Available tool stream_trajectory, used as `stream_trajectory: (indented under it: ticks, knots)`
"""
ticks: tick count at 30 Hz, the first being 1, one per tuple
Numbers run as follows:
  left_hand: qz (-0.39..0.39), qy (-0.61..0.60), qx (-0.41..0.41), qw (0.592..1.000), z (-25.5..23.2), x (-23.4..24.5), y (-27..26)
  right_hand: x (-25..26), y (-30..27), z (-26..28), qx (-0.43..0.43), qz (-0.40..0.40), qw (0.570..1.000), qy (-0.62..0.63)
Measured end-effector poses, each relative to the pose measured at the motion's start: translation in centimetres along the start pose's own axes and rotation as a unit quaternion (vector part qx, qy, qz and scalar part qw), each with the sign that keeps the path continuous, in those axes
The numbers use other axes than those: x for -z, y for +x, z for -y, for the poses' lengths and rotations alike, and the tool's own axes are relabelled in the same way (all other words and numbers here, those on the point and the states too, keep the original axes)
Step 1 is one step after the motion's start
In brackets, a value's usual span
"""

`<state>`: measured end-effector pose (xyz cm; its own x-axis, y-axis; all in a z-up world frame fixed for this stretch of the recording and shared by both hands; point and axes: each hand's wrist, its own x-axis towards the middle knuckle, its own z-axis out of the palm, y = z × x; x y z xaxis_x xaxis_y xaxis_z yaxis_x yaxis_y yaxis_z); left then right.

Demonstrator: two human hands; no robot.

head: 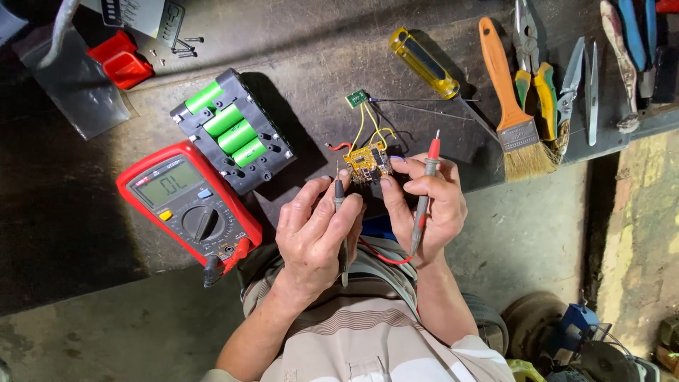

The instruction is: The person uses a multimeter to test a small circuit board and a battery pack. They hold the probes against various points on the circuit board and the battery terminals to measure voltage, with the multimeter display visible throughout.

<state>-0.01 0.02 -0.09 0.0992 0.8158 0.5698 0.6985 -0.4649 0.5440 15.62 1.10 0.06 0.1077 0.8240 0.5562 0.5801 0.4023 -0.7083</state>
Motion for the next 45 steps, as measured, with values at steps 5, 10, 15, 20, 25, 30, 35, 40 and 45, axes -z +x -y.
stream_trajectory:
  ticks: [5,10,15,20,25,30,35,40,45]
  knots:
    - [-0.004,0.009,-0.008,1.000,0.13,-0.11,-0.22,-0.24,-0.32,-0.08,0.016,-0.019,1.000,-0.006]
    - [-0.007,0.007,-0.006,1.000,-0.03,-0.04,-0.22,-0.39,-0.48,-0.19,0.019,-0.030,0.999,0.001]
    - [-0.008,-0.004,-0.006,1.000,0.15,-0.11,-0.42,-0.64,-0.55,-0.31,0.034,-0.038,0.999,-0.001]
    - [-0.005,-0.003,-0.009,1.000,0.28,-0.05,-0.60,-0.94,-0.81,-0.31,0.036,-0.050,0.998,-0.009]
    - [-0.007,0.002,-0.011,1.000,0.34,-0.09,-0.55,-0.98,-0.92,-0.35,0.039,-0.049,0.998,-0.007]
    - [-0.013,0.009,-0.016,1.000,0.34,-0.21,-0.50,-0.99,-0.89,-0.48,0.043,-0.052,0.998,0.001]
    - [-0.014,0.007,-0.017,1.000,0.27,-0.11,-0.34,-0.97,-0.59,-0.25,0.041,-0.061,0.997,0.012]
    - [-0.023,0.009,-0.020,0.999,0.13,-0.02,-0.20,-0.86,-0.54,-0.23,0.054,-0.069,0.996,-0.010]
    - [-0.027,0.006,-0.025,0.999,0.12,0.24,-0.07,-0.83,-0.69,-0.50,0.049,-0.079,0.996,-0.006]
